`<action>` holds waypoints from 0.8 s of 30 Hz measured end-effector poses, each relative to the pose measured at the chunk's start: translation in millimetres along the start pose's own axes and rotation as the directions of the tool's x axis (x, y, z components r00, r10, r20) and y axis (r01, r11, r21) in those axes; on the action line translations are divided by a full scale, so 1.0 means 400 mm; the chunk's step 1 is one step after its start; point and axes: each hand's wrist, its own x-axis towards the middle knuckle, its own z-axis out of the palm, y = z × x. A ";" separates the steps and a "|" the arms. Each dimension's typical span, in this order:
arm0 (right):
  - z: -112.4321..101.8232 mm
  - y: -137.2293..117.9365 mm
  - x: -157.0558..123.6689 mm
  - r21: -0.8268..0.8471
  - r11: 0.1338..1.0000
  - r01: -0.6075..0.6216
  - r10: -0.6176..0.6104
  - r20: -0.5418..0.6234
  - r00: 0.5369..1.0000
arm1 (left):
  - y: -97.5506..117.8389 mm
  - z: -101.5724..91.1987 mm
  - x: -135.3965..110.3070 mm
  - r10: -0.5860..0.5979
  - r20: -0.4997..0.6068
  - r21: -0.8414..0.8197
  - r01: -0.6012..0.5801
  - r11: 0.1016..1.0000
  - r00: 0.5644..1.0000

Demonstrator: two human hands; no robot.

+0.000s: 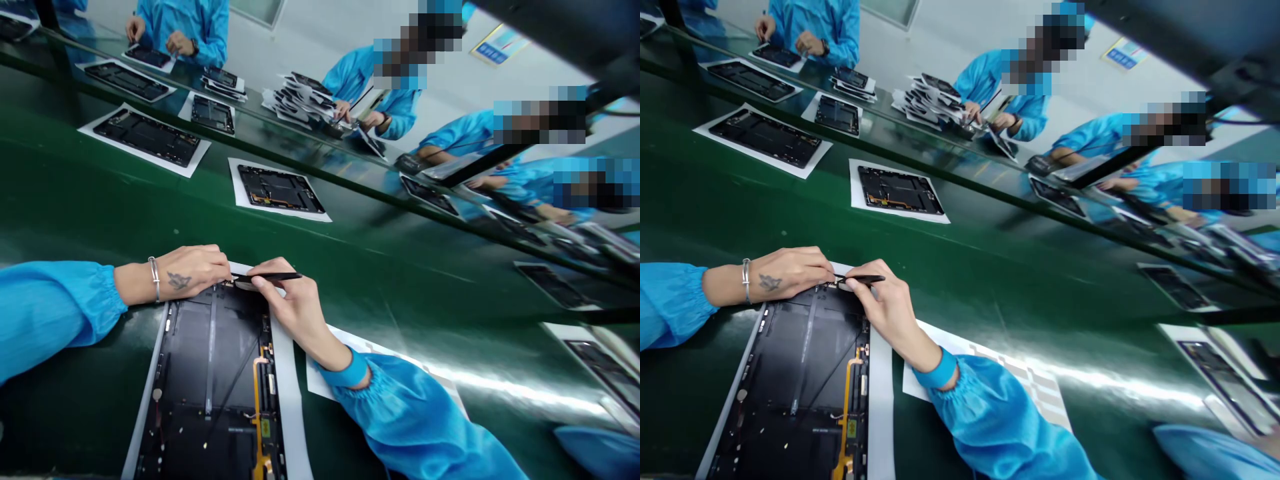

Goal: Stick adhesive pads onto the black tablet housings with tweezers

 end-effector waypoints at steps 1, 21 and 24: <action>0.000 0.000 0.000 0.002 1.000 -0.020 0.020 -0.009 1.000 | 0.000 -0.001 0.000 0.001 0.001 0.007 -0.001 1.000 1.000; -0.018 0.009 0.004 0.175 0.941 -0.289 0.293 0.006 0.956 | 0.005 -0.010 0.002 -0.024 0.077 0.057 0.019 0.998 0.997; -0.041 0.038 -0.007 0.288 0.862 -0.416 0.451 -0.065 0.890 | 0.005 -0.012 0.003 -0.008 0.089 0.075 0.001 0.997 0.996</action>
